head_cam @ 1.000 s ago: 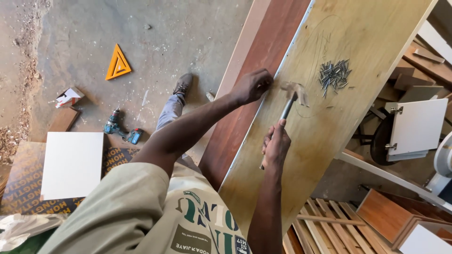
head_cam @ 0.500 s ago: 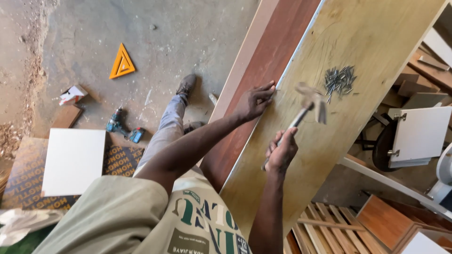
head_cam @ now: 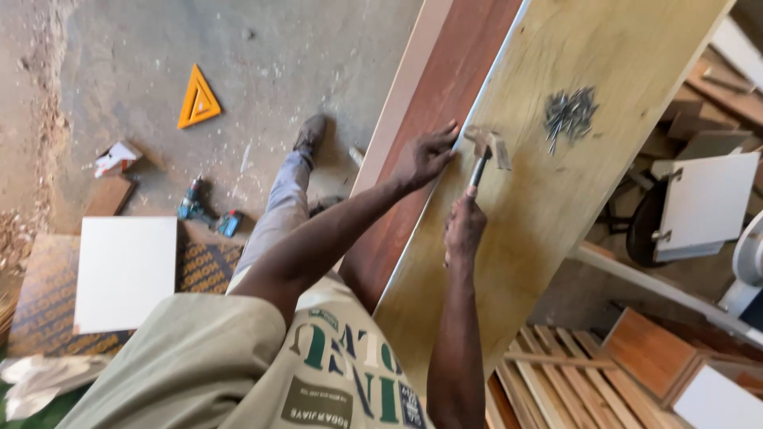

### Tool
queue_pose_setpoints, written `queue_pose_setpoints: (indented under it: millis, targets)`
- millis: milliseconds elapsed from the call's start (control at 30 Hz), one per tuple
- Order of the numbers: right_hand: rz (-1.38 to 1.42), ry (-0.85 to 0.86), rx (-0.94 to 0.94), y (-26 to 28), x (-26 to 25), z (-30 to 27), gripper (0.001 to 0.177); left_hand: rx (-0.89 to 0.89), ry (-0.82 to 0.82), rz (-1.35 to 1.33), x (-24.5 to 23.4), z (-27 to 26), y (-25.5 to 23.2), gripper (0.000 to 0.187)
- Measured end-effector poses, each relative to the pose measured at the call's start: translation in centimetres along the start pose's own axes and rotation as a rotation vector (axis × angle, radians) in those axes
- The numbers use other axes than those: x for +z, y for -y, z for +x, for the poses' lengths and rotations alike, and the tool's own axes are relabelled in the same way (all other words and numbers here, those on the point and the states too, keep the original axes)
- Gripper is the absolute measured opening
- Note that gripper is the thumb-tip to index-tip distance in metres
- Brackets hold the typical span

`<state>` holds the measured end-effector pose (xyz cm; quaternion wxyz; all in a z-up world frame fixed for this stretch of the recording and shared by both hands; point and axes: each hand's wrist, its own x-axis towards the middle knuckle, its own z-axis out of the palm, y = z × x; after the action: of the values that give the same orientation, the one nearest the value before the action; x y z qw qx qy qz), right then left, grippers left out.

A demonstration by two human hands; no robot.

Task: Hammering nails into a wooden board to secure a trim piece

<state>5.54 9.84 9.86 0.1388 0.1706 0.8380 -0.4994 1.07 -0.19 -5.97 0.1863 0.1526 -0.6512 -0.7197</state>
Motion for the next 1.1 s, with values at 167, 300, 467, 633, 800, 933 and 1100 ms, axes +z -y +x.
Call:
queue_pose_setpoints:
  millis: [167, 300, 467, 633, 800, 933, 1100]
  targets:
    - [0.087, -0.112, -0.054, -0.3, -0.7, 0.5, 0.055, -0.089, 0.032, -0.046, -0.1, -1.0, 0.9, 0.041]
    - [-0.051, -0.01, 0.0, -1.7, -0.1, 0.7, 0.057, -0.085, 0.043, 0.027, 0.0, -1.8, 1.4, 0.042]
    - [0.054, -0.112, -0.048, -0.5, -0.2, 0.2, 0.055, -0.052, 0.069, 0.108, -1.4, -3.1, -2.2, 0.039]
    - [-0.121, -0.017, -0.026, -2.3, -1.1, 0.3, 0.062, -0.033, 0.061, 0.293, -1.6, -6.9, -4.9, 0.035]
    - [0.115, -0.035, 0.015, -2.6, -1.9, -2.5, 0.064, 0.159, 0.07, 0.426, -1.8, -8.9, -4.9, 0.034]
    - [0.129, -0.15, 0.054, -9.0, -4.0, -8.2, 0.062, 0.38, 0.103, 0.703, -0.6, -8.4, -7.3, 0.034]
    - [0.314, -0.228, 0.236, -18.0, -8.3, -16.9, 0.053, 0.574, 0.296, 0.522, 8.6, -1.3, -6.4, 0.012]
